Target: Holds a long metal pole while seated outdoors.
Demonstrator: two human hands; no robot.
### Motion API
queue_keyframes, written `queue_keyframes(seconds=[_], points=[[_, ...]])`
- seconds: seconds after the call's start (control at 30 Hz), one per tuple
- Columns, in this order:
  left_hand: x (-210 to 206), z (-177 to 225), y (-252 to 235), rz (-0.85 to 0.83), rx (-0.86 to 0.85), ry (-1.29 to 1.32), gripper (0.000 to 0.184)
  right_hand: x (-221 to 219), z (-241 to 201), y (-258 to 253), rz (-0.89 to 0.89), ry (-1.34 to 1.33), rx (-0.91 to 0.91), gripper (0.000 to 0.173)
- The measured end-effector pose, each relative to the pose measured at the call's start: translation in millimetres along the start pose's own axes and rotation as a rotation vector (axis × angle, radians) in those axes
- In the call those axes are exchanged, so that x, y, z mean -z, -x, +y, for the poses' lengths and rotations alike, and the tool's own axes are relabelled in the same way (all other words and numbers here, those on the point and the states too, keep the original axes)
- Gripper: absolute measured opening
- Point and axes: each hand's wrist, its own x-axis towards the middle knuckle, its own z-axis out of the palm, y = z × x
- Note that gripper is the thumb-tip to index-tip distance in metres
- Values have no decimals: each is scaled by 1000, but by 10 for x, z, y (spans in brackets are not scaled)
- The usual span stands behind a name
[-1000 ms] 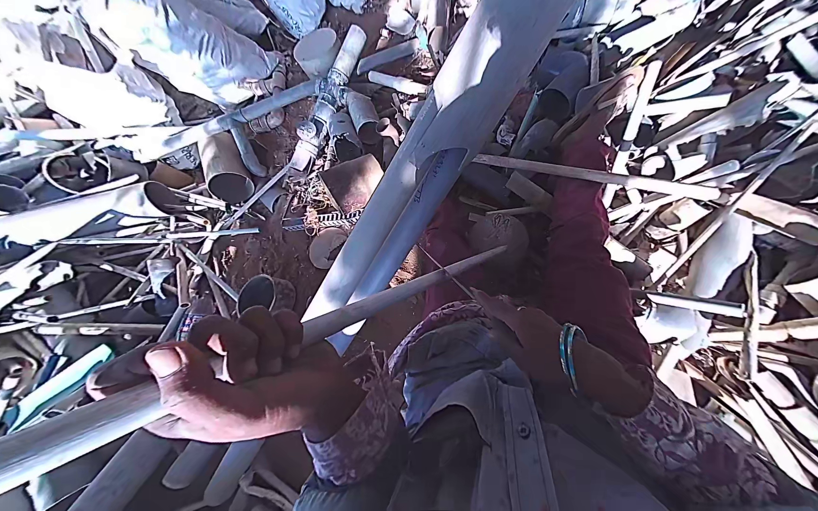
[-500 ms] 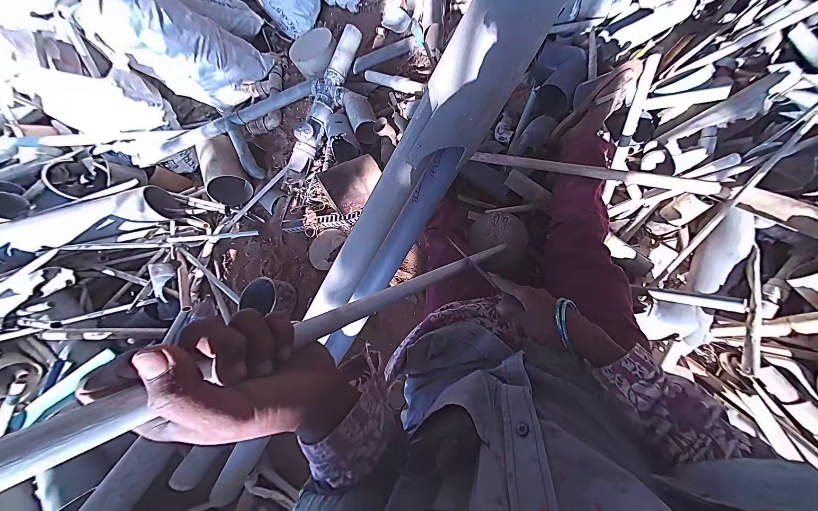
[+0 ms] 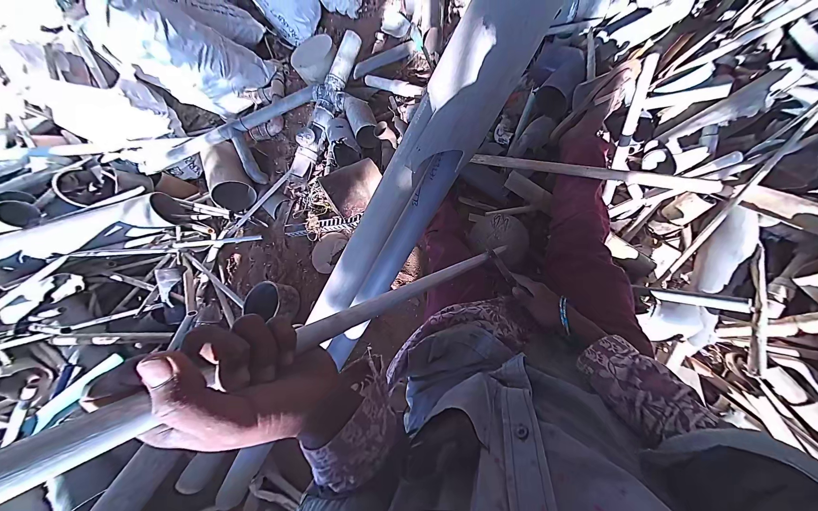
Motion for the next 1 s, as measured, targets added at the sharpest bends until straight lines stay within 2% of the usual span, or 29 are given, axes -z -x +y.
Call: queue_keyframes(seconds=[0.1, 0.17, 0.27, 0.37, 0.5, 0.67, 0.77, 0.83, 1.0], points=[[17, -15, -19, 1, -3, -6, 34, 2, -77, 169, -93, -172, 121, 46], [40, -26, -30, -6, -2, -15, 36, 24, -175, 253, -164, -259, 120, 47], [29, -21, -22, -8, 5, -7, 39, 45, -166, 171, -97, -14, 83, 49], [-6, 1, 1, 7, -1, -3, 38, 59, -81, -17, -21, 188, -84, 55], [-13, 11, 10, 0, -1, 9, 36, 97, -60, -45, -12, 147, -142, 52], [40, -28, -20, 14, 12, 0, 41, 123, -185, 236, -144, -79, 16, 44], [30, -18, -17, 7, -1, -6, 36, 120, -204, 181, -75, 153, -102, 50], [8, -6, -4, 1, -1, 14, 37, 110, -119, 59, -47, 212, -207, 54], [66, -27, -24, -29, 1, 10, 37, 66, -245, 278, -86, 164, -162, 54]])
